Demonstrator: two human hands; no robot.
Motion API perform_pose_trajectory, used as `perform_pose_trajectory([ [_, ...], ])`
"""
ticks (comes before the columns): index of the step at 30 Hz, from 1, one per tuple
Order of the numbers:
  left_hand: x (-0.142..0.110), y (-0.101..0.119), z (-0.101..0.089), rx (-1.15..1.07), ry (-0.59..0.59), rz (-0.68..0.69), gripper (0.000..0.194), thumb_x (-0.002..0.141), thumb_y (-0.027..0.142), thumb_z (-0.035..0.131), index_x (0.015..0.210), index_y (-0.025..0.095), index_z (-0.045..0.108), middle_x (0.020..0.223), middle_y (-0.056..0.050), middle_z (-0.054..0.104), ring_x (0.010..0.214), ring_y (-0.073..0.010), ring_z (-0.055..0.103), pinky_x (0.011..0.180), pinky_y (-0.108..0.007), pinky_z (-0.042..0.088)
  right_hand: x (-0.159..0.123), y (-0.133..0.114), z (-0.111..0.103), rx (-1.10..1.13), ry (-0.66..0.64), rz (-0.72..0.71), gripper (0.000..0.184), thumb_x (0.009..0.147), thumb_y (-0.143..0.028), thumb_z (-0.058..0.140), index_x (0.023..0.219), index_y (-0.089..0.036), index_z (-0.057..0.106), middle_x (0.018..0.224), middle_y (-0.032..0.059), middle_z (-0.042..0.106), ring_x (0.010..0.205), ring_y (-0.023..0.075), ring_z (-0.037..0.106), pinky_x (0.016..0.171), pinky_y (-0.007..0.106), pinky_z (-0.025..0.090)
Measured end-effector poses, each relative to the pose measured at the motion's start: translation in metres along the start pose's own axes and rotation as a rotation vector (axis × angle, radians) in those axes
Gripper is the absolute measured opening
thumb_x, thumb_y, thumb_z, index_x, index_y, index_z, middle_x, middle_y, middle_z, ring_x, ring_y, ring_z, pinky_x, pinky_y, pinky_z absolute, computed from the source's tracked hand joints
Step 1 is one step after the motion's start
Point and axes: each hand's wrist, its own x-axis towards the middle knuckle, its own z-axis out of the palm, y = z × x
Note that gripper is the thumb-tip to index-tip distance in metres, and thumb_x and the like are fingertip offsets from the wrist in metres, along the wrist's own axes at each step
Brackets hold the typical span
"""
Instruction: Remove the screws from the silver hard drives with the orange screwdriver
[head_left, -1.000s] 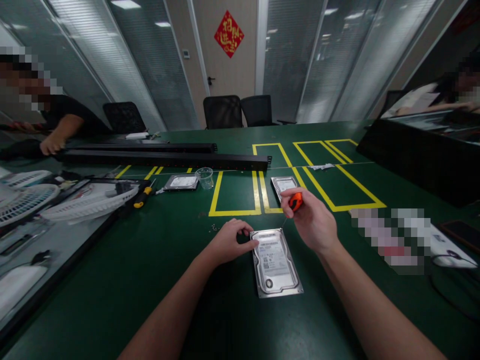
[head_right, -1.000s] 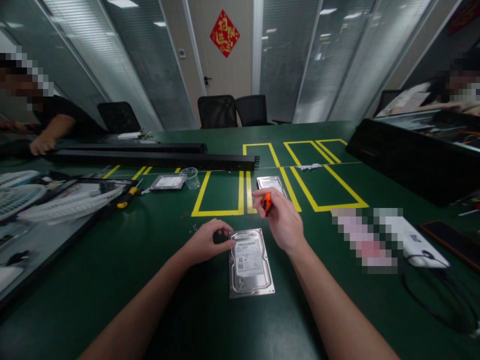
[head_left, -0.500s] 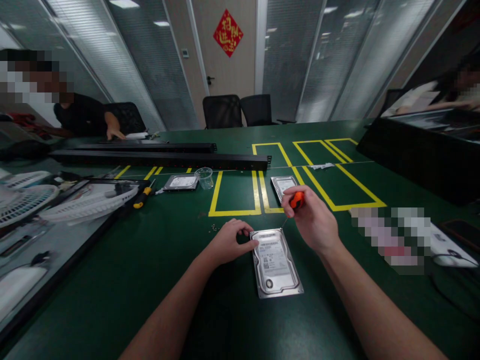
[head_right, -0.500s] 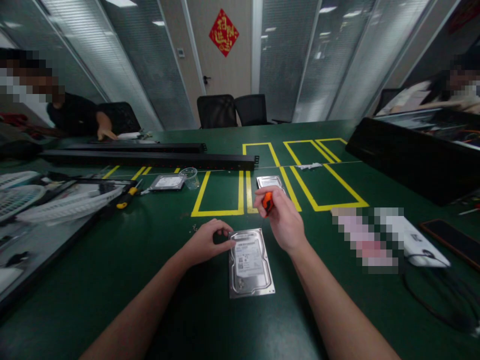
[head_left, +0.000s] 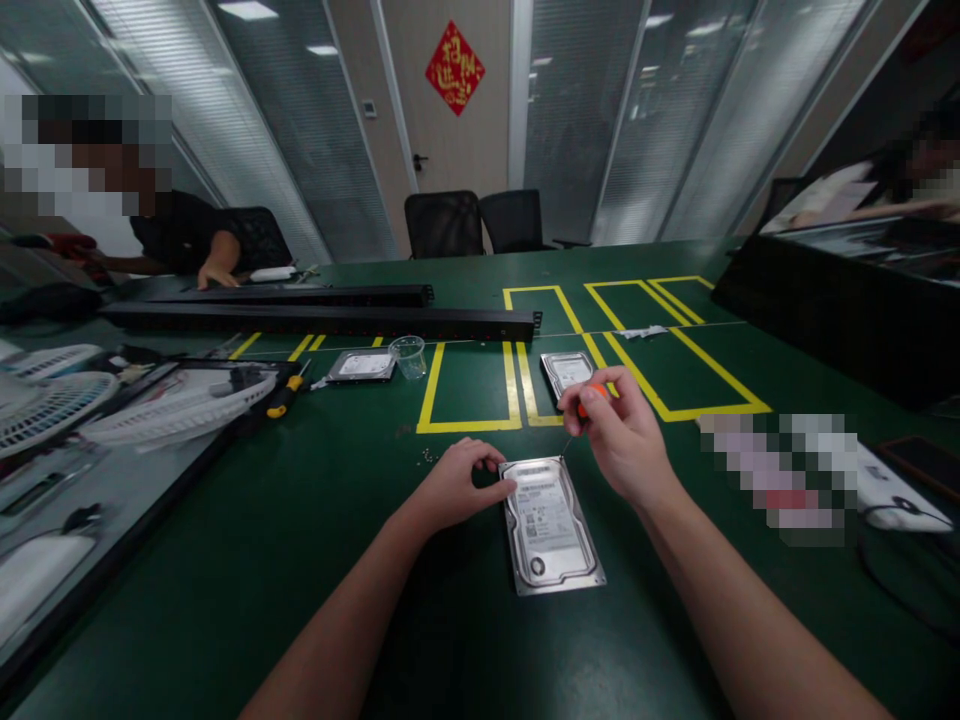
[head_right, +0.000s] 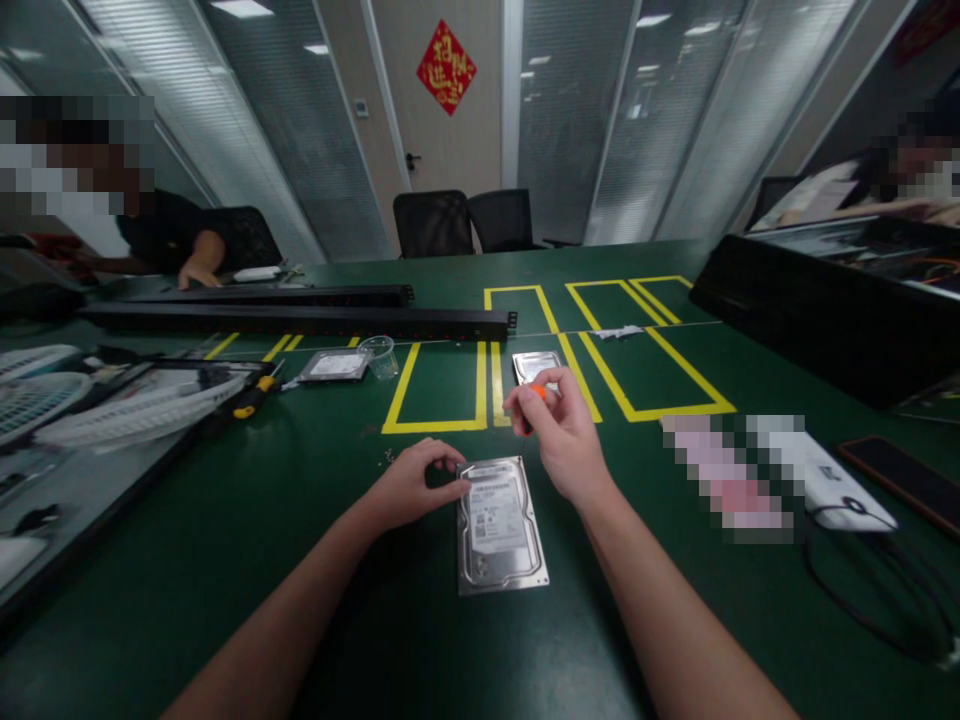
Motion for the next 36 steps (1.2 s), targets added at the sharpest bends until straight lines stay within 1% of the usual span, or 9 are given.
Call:
perform_pose_trajectory([
  [3,0.000,0.003,-0.001,0.000,-0.008,-0.010,0.025,0.089,0.039,0.079,0.103,0.020,0.074,0.096,-0.005,0.071,0.094,-0.0241,0.062,0.083,-0.036,0.048,0.000,-0.001,0.000,-0.015,-0.002,-0.008,0.019,0.101,-0.045,0.067,0.106,-0.028,0.061,0.080,-0.0013,0.064,0.063,0.0157,0.049,0.062,0.032,0.038],
  [5,0.000,0.004,-0.002,-0.001,-0.013,-0.015,0.024,0.089,0.039,0.079,0.103,0.020,0.074,0.096,-0.005,0.070,0.094,-0.0243,0.062,0.082,-0.036,0.048,0.000,-0.004,0.002,0.007,-0.015,-0.006,0.027,0.104,-0.051,0.057,0.105,-0.025,0.067,0.077,0.0002,0.060,0.063,0.0169,0.048,0.062,0.034,0.038],
  [8,0.001,0.006,-0.003,-0.001,-0.015,-0.014,0.023,0.089,0.038,0.079,0.103,0.020,0.074,0.096,-0.005,0.070,0.094,-0.0242,0.062,0.082,-0.036,0.048,0.001,-0.008,0.004,0.053,-0.022,0.017,0.033,0.106,-0.049,0.050,0.103,-0.023,0.071,0.077,0.0021,0.059,0.064,0.0181,0.047,0.063,0.035,0.038],
  [14,0.001,0.002,-0.001,0.000,-0.009,-0.009,0.024,0.088,0.038,0.080,0.102,0.020,0.074,0.096,-0.004,0.070,0.093,-0.0235,0.062,0.083,-0.036,0.047,0.001,-0.007,0.002,0.073,-0.017,0.044,0.028,0.105,-0.040,0.054,0.094,-0.021,0.071,0.081,0.0034,0.064,0.067,0.0171,0.051,0.064,0.033,0.040],
  [19,0.001,0.001,-0.001,-0.002,-0.011,-0.007,0.024,0.088,0.038,0.080,0.102,0.020,0.074,0.096,-0.005,0.071,0.094,-0.0238,0.062,0.083,-0.037,0.047,0.000,0.001,-0.002,0.033,0.008,0.011,0.015,0.101,-0.037,0.068,0.094,-0.025,0.060,0.092,0.0016,0.071,0.076,0.0173,0.061,0.070,0.032,0.044],
  [22,0.001,0.001,-0.001,-0.004,-0.013,-0.008,0.023,0.088,0.038,0.079,0.103,0.021,0.074,0.096,-0.004,0.071,0.094,-0.0238,0.062,0.083,-0.036,0.047,0.000,0.002,-0.002,0.036,0.001,0.010,0.016,0.100,-0.037,0.070,0.099,-0.028,0.056,0.091,-0.0003,0.072,0.067,0.0155,0.056,0.065,0.032,0.040],
  [24,0.001,-0.001,-0.001,-0.010,-0.011,-0.006,0.023,0.089,0.039,0.079,0.103,0.021,0.075,0.096,-0.004,0.071,0.094,-0.0235,0.062,0.082,-0.036,0.047,-0.001,-0.001,-0.001,0.059,-0.003,0.009,0.013,0.102,-0.040,0.065,0.102,-0.028,0.059,0.086,-0.0001,0.070,0.064,0.0155,0.050,0.064,0.032,0.037],
  [29,0.001,-0.001,0.000,-0.010,-0.001,0.006,0.023,0.088,0.038,0.080,0.103,0.021,0.075,0.096,-0.004,0.071,0.093,-0.0230,0.062,0.082,-0.035,0.047,-0.001,-0.009,0.002,0.109,-0.035,0.028,0.033,0.107,-0.042,0.047,0.102,-0.022,0.072,0.082,0.0043,0.064,0.066,0.0179,0.048,0.066,0.036,0.038],
  [36,0.001,0.005,-0.003,-0.003,-0.013,-0.018,0.023,0.088,0.037,0.080,0.101,0.020,0.075,0.096,-0.004,0.071,0.094,-0.0237,0.062,0.081,-0.035,0.047,0.000,-0.009,0.001,0.077,-0.021,0.037,0.029,0.104,-0.039,0.053,0.095,-0.020,0.073,0.082,0.0042,0.064,0.067,0.0177,0.050,0.065,0.035,0.039],
])
